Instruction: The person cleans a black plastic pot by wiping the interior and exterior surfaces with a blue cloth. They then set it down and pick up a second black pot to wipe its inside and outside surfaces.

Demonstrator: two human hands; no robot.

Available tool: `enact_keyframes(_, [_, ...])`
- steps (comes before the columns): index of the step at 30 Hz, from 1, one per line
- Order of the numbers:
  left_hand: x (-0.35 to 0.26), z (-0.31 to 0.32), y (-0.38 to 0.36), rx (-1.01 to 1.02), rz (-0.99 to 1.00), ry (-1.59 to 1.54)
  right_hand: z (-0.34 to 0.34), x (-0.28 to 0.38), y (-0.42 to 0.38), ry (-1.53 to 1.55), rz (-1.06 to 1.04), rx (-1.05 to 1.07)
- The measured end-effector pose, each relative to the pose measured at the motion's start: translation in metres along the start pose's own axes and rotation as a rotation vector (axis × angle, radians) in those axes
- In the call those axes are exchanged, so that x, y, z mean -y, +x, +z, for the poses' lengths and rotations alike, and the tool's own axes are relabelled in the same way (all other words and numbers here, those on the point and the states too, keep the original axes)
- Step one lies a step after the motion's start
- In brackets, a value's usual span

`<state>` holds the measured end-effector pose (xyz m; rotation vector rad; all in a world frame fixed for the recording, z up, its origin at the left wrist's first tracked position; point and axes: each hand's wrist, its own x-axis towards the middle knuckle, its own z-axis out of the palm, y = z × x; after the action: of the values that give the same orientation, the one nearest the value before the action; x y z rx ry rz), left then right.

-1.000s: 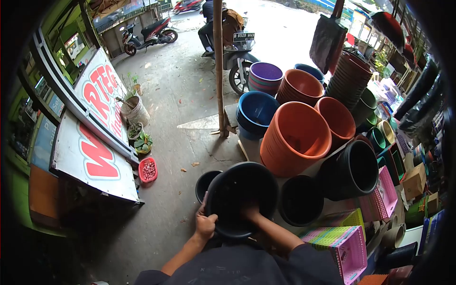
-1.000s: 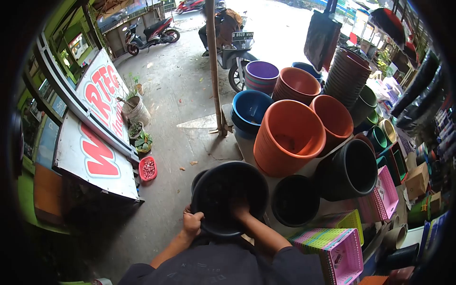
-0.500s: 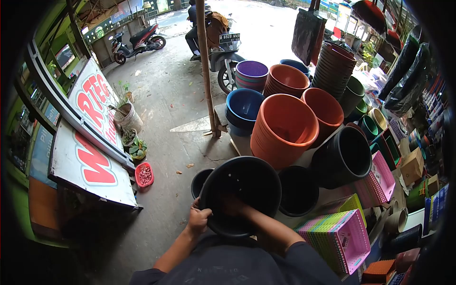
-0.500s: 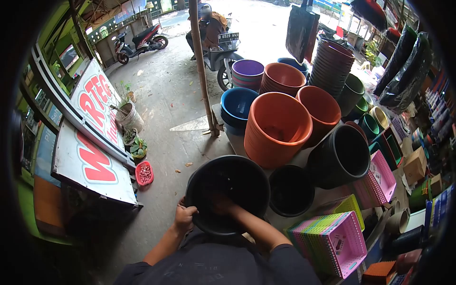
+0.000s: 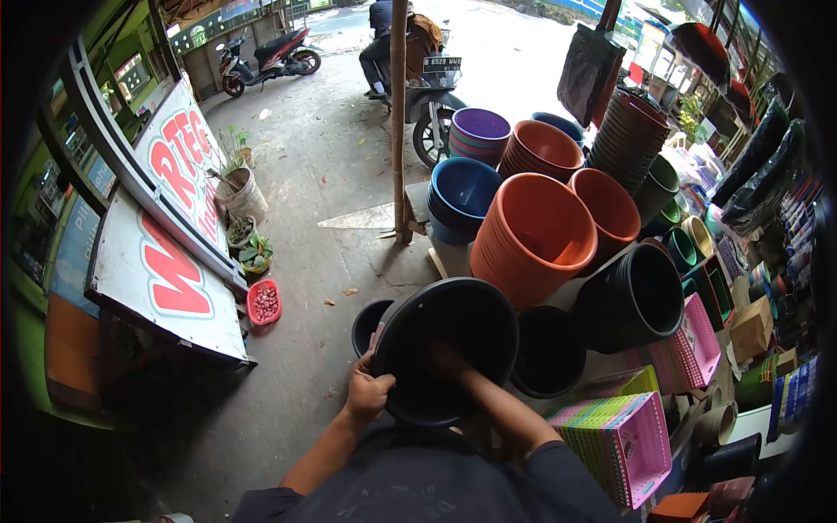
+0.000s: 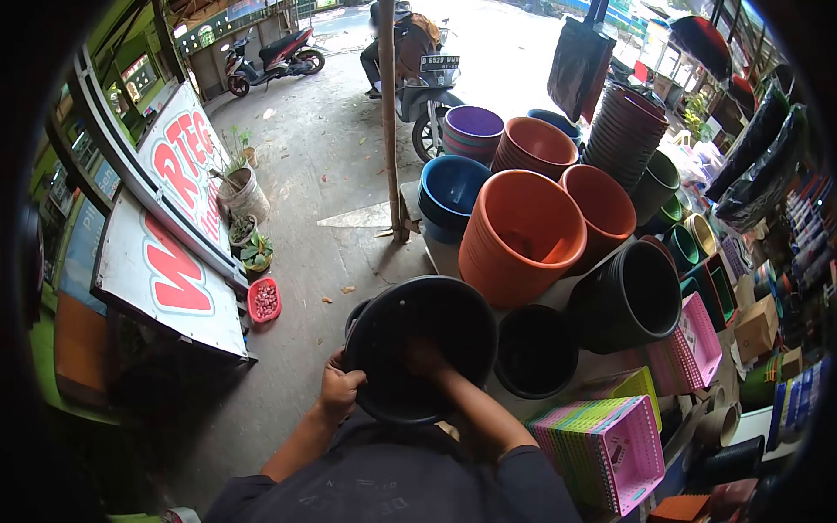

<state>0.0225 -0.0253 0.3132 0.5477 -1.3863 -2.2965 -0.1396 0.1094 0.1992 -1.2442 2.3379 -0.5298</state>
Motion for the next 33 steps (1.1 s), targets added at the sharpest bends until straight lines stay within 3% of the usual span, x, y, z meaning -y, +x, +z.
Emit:
enact_keyframes(1, [0.000,-0.002,0.001,0.013,0.071,0.078,0.005,0.003,-0.002,0.000,-0.003,0.003])
enact_keyframes(3, [-0.008,-0.010,0.002,0.007,0.065,0.091,0.016,0.014,-0.014,-0.001,-0.306,-0.002])
enact_keyframes(5, [-0.021,-0.008,0.003,0.004,0.060,0.101,0.023,0.016,-0.030,0.087,-0.284,0.023])
enact_keyframes(7, [-0.034,0.002,-0.003,-0.018,-0.084,-0.105,0.010,0.012,-0.040,0.174,-0.261,0.054])
enact_keyframes(10, [-0.024,-0.014,-0.004,-0.056,-0.169,-0.053,-0.044,-0.010,-0.034,-0.456,-0.086,0.668])
enact_keyframes(12, [-0.017,-0.011,-0.003,-0.069,-0.165,-0.062,-0.053,-0.020,-0.040,-0.758,-0.162,0.217])
enact_keyframes(13, [-0.015,-0.007,-0.002,-0.083,-0.155,-0.073,-0.038,-0.041,-0.034,-0.758,-0.159,0.218])
enact_keyframes(15, [-0.023,0.006,0.003,-0.065,-0.126,-0.110,0.013,-0.102,-0.005,-0.231,-0.146,-0.326])
enact_keyframes(16, [-0.026,0.011,0.004,-0.054,-0.098,-0.148,0.002,-0.084,-0.012,-0.238,-0.149,-0.327])
enact_keyframes(18, [-0.021,0.008,0.007,-0.030,-0.071,-0.161,-0.010,-0.029,-0.027,-0.418,-0.009,-0.020])
enact_keyframes(20, [-0.016,0.001,0.005,-0.011,-0.046,-0.167,0.006,0.005,-0.024,-0.322,0.011,0.415])
enact_keyframes(22, [-0.008,-0.003,0.000,-0.022,-0.069,-0.162,0.015,0.044,-0.026,0.282,0.119,0.580])
enact_keyframes(24, [0.001,-0.006,-0.009,-0.040,-0.065,-0.145,0.055,0.065,-0.014,0.805,-0.030,0.088])
enact_keyframes(26, [0.005,-0.008,-0.018,-0.060,-0.067,-0.127,0.052,0.075,0.021,1.163,0.236,0.011])
enact_keyframes(28, [0.006,-0.009,-0.026,-0.080,-0.112,-0.085,-0.042,0.114,0.030,1.817,0.696,-0.044])
enact_keyframes(30, [0.011,-0.005,-0.032,-0.164,-0.103,-0.111,-0.043,0.079,0.054,2.099,0.478,-0.456])
enact_keyframes(32, [0.018,-0.010,-0.033,-0.239,-0.094,-0.135,-0.073,0.070,0.046,2.137,0.429,-0.736])
enact_keyframes(33, [0.028,-0.017,-0.031,-0.250,-0.081,-0.094,-0.068,0.065,0.046,2.136,0.433,-0.734])
